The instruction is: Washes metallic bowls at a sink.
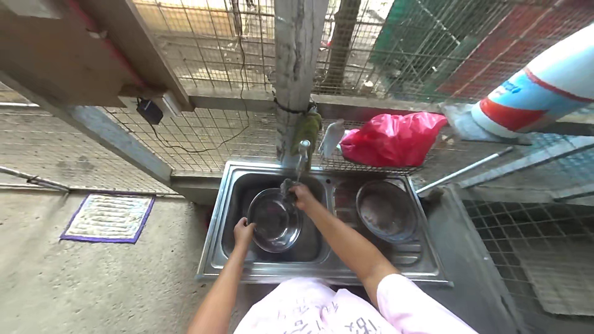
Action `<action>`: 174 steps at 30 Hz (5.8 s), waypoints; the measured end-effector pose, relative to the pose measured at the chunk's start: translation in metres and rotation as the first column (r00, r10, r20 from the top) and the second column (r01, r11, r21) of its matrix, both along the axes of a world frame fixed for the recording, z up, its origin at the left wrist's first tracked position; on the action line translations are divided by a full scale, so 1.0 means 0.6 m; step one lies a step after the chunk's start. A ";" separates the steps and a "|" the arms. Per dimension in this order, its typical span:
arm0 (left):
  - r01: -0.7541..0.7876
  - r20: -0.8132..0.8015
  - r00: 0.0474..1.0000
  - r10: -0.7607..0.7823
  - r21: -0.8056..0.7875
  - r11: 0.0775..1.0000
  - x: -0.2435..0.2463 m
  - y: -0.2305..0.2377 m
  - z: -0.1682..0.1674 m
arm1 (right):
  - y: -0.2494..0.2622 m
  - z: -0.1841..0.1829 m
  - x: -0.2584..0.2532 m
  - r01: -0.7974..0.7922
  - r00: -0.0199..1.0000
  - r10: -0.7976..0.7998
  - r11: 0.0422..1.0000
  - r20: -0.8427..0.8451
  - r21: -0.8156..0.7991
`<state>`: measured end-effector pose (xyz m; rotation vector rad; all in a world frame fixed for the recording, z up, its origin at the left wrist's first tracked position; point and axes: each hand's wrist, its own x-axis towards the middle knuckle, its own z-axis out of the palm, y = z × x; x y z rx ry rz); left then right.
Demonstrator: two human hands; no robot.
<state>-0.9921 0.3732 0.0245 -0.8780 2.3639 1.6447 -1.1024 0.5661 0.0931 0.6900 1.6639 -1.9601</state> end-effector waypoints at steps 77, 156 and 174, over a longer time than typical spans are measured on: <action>-0.106 0.024 0.990 0.141 0.785 0.610 -0.007 0.100 0.069 | -0.011 -0.086 0.138 -0.588 0.340 0.891 0.452 -0.302 0.671; 0.603 -0.115 0.784 -0.610 -0.089 0.793 0.014 0.150 0.223 | 0.094 0.122 0.116 -0.179 0.417 0.778 0.578 -0.470 0.796; -0.363 -0.142 0.820 0.555 0.622 0.694 0.034 0.141 0.209 | 0.130 -0.015 0.117 -0.112 0.764 0.316 0.924 -0.563 0.365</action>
